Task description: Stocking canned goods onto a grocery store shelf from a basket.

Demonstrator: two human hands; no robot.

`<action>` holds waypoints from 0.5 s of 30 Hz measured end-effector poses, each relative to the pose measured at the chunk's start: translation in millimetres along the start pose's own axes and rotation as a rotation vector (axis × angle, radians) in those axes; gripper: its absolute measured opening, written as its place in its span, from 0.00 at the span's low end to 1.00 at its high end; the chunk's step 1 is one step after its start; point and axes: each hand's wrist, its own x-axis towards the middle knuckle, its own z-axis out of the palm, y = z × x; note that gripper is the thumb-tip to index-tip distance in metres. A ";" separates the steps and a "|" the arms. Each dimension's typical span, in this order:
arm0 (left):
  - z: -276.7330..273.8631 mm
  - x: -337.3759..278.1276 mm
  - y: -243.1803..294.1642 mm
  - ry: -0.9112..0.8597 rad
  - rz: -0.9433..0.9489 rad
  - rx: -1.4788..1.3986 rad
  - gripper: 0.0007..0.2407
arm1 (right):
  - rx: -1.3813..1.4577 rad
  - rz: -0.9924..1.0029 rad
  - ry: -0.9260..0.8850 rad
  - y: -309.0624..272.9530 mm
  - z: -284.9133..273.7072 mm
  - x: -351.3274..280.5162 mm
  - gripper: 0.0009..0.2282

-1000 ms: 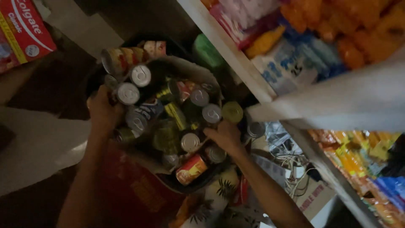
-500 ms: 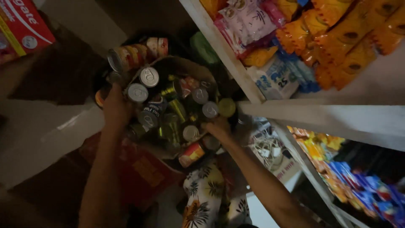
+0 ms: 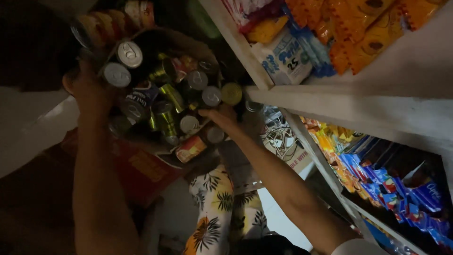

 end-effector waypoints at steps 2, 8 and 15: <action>-8.1 8.7 6.3 0.117 0.045 -0.048 0.27 | -0.068 0.056 0.009 -16.0 -2.4 -3.4 0.23; 23.6 6.1 -24.7 -0.199 -0.100 0.047 0.22 | -0.075 -0.013 0.003 -6.8 -1.5 -2.7 0.15; -0.2 41.1 -16.8 -0.449 -0.094 0.059 0.14 | 0.002 -0.174 0.017 17.5 -9.5 -4.3 0.12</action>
